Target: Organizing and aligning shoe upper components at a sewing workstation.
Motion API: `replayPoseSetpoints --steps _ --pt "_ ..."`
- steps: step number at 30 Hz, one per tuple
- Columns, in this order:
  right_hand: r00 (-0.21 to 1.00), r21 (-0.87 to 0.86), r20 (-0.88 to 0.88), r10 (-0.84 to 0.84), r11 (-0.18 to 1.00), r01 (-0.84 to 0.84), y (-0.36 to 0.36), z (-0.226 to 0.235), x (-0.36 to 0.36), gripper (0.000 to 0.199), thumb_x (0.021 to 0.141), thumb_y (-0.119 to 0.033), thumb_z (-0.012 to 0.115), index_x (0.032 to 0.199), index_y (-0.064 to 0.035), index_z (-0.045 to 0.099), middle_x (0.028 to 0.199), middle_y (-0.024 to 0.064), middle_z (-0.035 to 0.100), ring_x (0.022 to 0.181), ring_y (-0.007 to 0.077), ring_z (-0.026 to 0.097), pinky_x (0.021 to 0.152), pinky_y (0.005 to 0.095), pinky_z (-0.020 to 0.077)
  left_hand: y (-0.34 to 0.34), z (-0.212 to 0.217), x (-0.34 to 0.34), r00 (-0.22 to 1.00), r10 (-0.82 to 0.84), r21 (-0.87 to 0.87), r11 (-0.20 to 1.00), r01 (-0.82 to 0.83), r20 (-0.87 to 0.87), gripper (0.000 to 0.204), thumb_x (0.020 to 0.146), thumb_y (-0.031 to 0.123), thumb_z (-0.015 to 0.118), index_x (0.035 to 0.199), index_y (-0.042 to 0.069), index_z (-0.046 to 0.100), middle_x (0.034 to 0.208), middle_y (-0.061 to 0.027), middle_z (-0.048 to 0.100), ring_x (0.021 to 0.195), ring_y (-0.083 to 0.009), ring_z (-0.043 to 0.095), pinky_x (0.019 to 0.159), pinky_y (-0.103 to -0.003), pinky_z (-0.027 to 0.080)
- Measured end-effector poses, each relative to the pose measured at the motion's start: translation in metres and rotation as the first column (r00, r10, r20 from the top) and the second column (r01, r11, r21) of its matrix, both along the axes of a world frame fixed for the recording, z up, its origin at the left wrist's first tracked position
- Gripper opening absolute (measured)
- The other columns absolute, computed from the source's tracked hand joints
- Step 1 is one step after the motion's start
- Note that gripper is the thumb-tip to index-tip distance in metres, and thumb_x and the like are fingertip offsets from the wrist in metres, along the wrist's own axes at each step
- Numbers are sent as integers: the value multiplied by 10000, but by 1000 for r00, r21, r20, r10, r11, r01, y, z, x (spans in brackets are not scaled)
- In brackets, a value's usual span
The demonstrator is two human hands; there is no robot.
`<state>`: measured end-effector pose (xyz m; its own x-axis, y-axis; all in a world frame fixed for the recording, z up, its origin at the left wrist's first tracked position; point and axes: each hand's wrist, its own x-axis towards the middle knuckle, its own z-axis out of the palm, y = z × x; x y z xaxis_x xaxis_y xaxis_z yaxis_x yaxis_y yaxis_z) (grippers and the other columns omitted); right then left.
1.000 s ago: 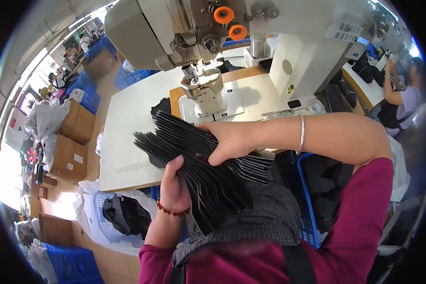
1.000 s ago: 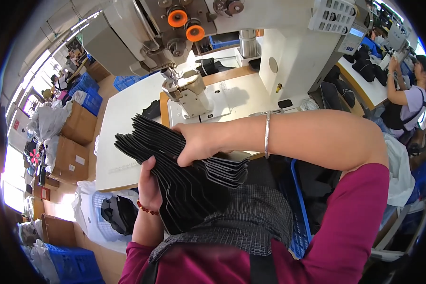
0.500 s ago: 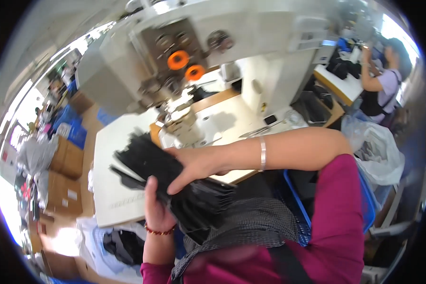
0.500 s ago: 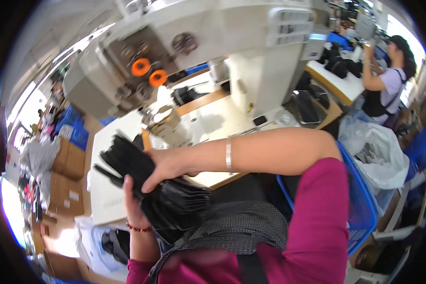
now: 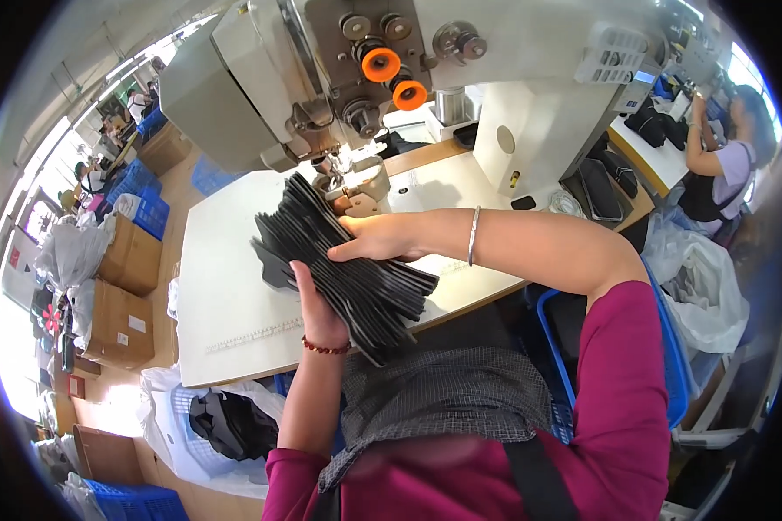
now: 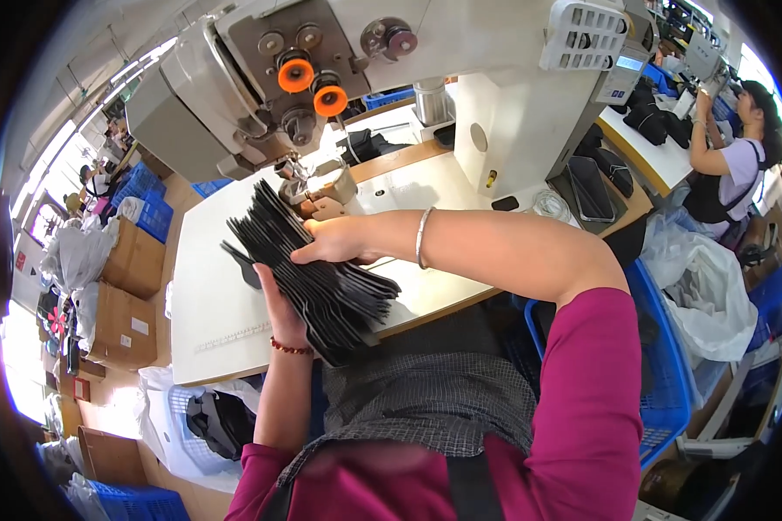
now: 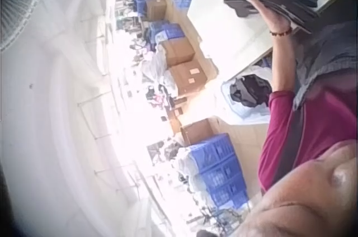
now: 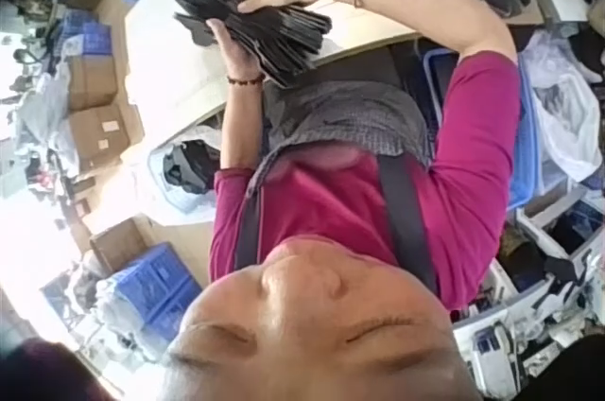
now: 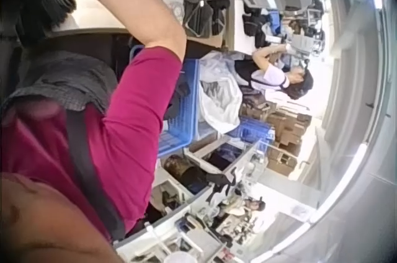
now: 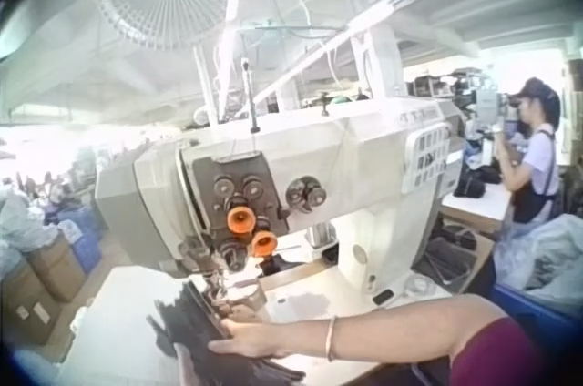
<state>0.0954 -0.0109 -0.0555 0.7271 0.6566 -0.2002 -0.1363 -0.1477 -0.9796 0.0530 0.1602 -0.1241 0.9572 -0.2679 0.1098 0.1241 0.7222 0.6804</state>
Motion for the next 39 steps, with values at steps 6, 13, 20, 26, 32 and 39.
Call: replayPoseSetpoints --steps 6,13,20,26,32,39 --pt "978 -350 208 3 934 71 -13 26 -14 771 1002 -496 567 1500 44 333 1436 218 508 1316 260 520 1063 362 438 0 -12 6 995 -101 -77 992 102 12 756 990 640 446 1501 85 402 1447 -88 533 1271 -256 555 1077 -422 469" --pt "798 -318 598 68 935 158 -56 18 -47 812 970 -631 513 1472 2 426 1327 213 566 1242 323 555 1064 400 424 1 -23 15 987 -142 -23 989 144 81 994 868 786 458 1518 42 346 1491 -128 478 1338 -279 504 1127 -439 427" --pt "173 237 879 -444 723 649 -47 -57 -127 887 866 -661 617 1412 26 484 1469 260 389 1366 414 376 1152 542 272 -11 -10 13 944 -281 -185 932 311 175 1069 856 817 433 1505 -25 326 1487 -186 457 1388 -319 449 1141 -475 410" --pt "-302 313 944 -134 657 686 17 -72 -151 713 840 -679 633 1306 -140 606 1463 237 433 1412 437 318 1187 647 60 -22 -21 16 957 -233 -233 934 270 173 1009 889 798 416 1499 -3 353 1449 -148 503 1307 -291 526 1118 -444 434" --pt "-256 258 962 -99 642 722 4 -92 -123 456 797 -376 764 1184 -147 687 1402 147 534 1401 352 349 1193 624 87 -23 -11 8 936 -214 -140 955 261 280 1102 792 801 580 1519 19 310 1495 -174 427 1408 -312 396 1174 -478 350" --pt "-404 465 885 -233 491 736 7 -110 -101 710 791 -568 763 1345 -160 590 1521 205 328 1394 393 300 1184 625 95 -19 -14 12 895 -287 -66 943 327 342 1095 835 794 519 1545 -1 266 1569 -220 338 1476 -397 300 1197 -531 302"
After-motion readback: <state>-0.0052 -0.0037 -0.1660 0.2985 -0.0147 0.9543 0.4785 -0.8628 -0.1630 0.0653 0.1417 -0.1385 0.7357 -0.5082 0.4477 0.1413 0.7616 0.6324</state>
